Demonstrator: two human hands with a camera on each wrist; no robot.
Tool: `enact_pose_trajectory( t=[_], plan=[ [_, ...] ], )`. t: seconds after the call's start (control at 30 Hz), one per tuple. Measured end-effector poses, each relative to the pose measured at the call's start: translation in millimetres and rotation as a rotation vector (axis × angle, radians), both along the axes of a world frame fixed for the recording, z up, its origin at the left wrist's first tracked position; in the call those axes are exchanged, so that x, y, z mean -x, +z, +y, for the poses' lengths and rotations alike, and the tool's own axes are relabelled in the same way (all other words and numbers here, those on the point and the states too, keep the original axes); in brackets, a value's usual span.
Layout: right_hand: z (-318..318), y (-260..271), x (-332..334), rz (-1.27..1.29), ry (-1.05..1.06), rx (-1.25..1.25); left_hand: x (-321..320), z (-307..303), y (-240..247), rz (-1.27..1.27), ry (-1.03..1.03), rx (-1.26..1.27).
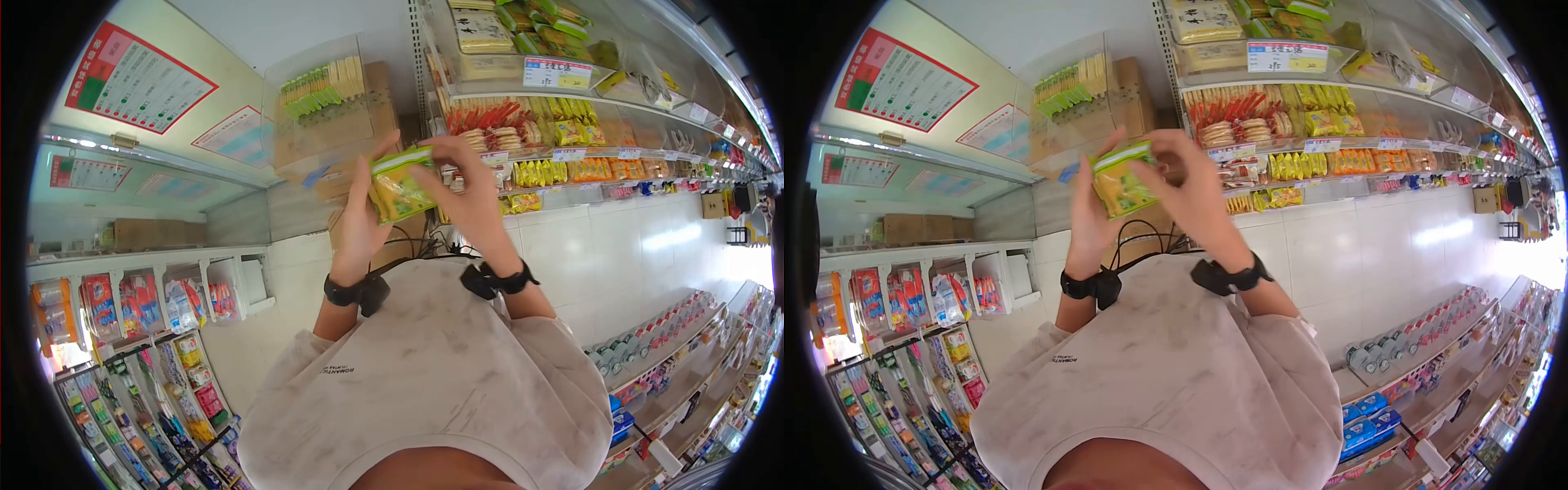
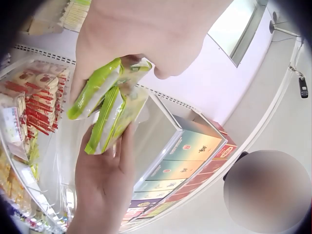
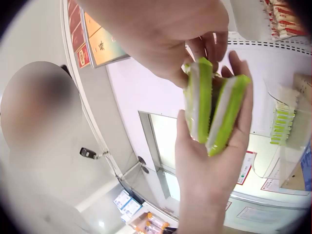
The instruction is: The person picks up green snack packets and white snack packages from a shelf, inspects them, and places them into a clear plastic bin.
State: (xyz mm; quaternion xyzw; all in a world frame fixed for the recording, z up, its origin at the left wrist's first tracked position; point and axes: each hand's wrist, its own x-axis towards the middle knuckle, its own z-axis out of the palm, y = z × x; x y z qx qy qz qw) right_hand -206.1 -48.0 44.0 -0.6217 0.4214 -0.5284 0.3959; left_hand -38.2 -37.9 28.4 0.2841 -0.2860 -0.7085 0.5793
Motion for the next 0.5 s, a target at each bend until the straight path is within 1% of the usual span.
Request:
enact_pose_trajectory(
  t=[0.03, 0.07, 0.13, 0.2, 0.27, 0.33, 0.37, 0.43, 0.5],
  plan=[
    [-0.3, 0.2, -6.7, 0.048, -0.053, 0.055, 1.3, 2.7, 1.1, 0.003, -0.033, 0.022],
    [-2.4, 0.8, -12.4, 0.100, -0.107, 0.116, 0.0, 7.3, -2.1, 0.004, -0.017, 0.049],
    [-6.7, 4.3, -17.1, 0.090, -0.108, 0.215, -1.5, 4.5, -9.4, 0.026, -0.012, 0.149],
    [-8.8, 6.1, -15.3, 0.139, -0.075, 0.229, -2.2, 5.5, -3.6, -0.032, 0.001, 0.179],
    [-9.1, 14.2, -6.7, 0.157, -0.054, 0.270, -4.8, 7.1, 0.4, -0.088, 0.035, 0.108],
    [-11.6, 31.3, 1.2, 0.145, -0.024, 0.350, -7.5, 6.8, -3.5, -0.066, 0.065, 0.078],
    [-14.7, 46.1, 12.4, 0.147, -0.046, 0.340, -9.9, 5.0, -5.0, -0.054, 0.093, 0.062],
    [-20.2, 80.9, 50.2, 0.152, -0.074, 0.320, -19.7, 1.7, -2.1, -0.013, 0.057, 0.084],
    [-49.9, 96.9, 86.6, 0.204, -0.259, 0.479, -28.1, -0.7, -4.2, 0.000, 0.064, 0.097]
  ],
)
